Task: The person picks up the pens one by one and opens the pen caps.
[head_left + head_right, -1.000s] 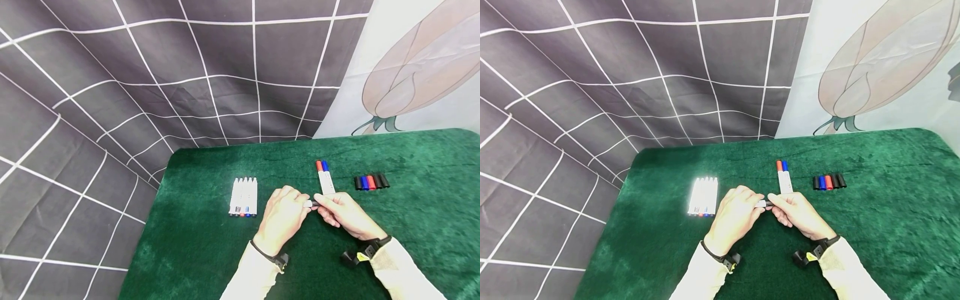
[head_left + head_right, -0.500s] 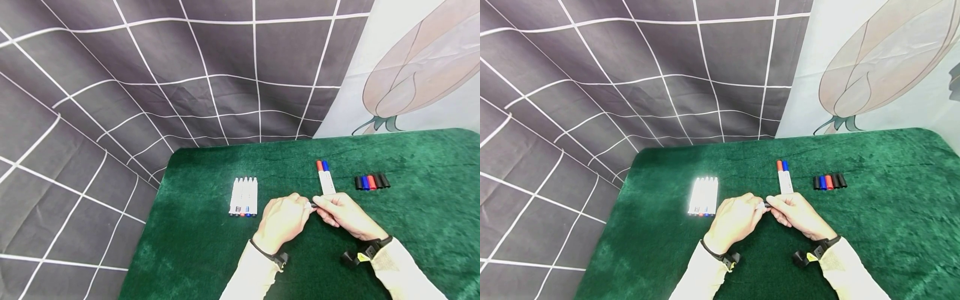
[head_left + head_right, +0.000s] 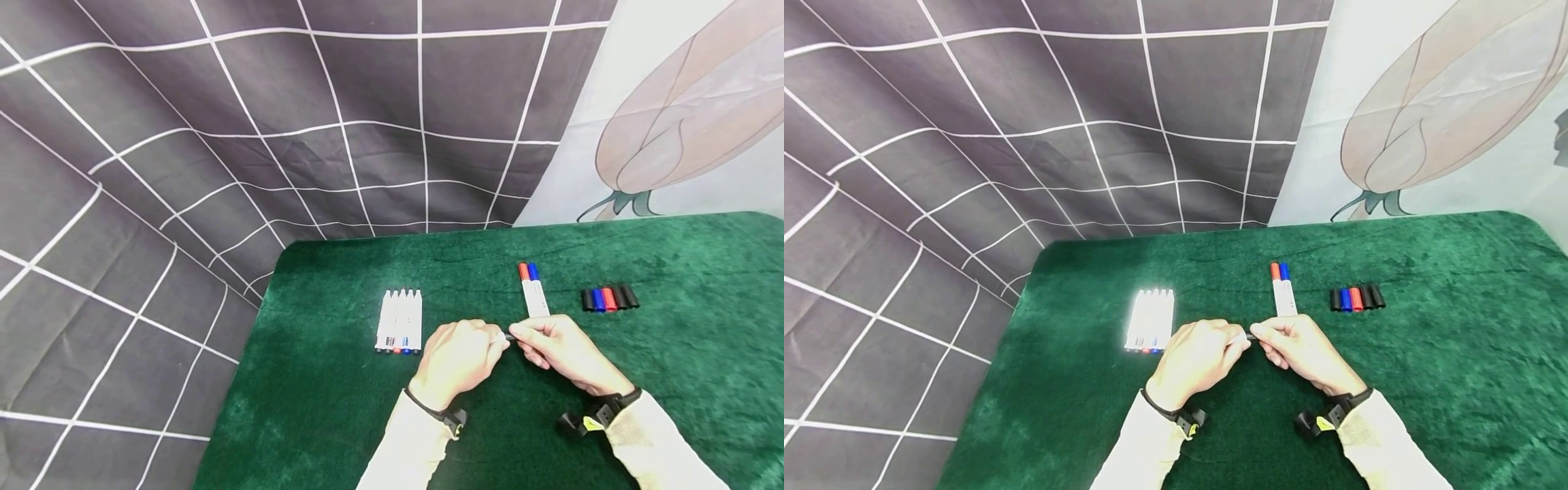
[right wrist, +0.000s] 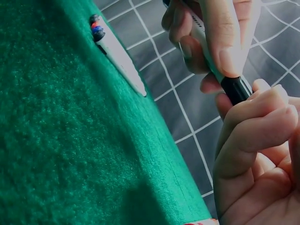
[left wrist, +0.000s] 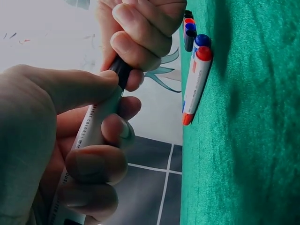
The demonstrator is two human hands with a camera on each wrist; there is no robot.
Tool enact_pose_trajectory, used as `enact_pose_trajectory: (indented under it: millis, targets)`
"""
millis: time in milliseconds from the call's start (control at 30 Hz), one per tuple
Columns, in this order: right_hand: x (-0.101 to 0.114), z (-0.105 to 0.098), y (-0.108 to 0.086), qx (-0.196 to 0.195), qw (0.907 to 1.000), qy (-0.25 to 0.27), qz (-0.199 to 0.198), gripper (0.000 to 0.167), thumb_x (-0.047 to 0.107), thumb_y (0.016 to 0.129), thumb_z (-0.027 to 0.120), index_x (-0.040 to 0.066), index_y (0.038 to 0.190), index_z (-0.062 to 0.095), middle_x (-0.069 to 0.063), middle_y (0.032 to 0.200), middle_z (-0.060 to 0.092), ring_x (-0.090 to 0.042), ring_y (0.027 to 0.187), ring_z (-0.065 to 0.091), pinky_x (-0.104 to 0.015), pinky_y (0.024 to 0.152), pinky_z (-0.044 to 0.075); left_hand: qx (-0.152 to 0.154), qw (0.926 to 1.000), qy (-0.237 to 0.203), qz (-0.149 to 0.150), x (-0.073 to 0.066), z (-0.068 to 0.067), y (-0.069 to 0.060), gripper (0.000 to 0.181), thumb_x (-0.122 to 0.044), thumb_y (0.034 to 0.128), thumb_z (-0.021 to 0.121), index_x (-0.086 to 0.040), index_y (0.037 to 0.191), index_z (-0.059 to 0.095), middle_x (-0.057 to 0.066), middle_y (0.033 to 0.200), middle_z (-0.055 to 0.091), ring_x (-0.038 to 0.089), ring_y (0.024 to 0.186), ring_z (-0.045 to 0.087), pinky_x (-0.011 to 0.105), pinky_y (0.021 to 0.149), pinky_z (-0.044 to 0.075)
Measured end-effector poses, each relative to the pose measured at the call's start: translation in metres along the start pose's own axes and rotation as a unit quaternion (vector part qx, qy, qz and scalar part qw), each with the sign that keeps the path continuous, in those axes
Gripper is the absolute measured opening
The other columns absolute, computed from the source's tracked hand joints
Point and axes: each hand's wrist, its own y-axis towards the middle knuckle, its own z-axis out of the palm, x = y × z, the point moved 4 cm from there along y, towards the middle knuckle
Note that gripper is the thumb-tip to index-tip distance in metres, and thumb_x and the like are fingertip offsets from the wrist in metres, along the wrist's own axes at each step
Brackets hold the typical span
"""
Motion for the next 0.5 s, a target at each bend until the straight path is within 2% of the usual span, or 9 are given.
enact_pose_trajectory:
  millis: [200, 500]
  targets:
    - [0.001, -0.0004, -0.0014, -0.014, 0.9994, -0.014, -0.028, 0.037, 0.018, 0.104, 0.056, 0.005, 0.069, 0.058, 0.001, 0.053, 0.048, -0.014, 0.044, 0.045, -0.033, 0.048, 0.037, 0.008, 0.9998, -0.017, -0.01, 0.0007, 0.0004, 0.0002, 0.019, -0.034, 0.0984, 0.062, -0.027, 0.085, 0.073, -0.014, 0.072, 0.063, 0.007, 0.066, 0.066, 0.023, 0.055, 0.049]
    - [0.0033, 0.0008, -0.0001, -0.029, 0.9979, -0.013, -0.057, 0.033, 0.013, 0.103, 0.056, 0.001, 0.072, 0.061, 0.001, 0.055, 0.05, -0.013, 0.046, 0.047, -0.032, 0.048, 0.038, 0.008, 0.9996, -0.023, -0.012, 0.0031, 0.0018, 0.0001, 0.017, -0.035, 0.098, 0.063, -0.028, 0.089, 0.075, -0.016, 0.077, 0.067, 0.006, 0.07, 0.068, 0.024, 0.058, 0.05]
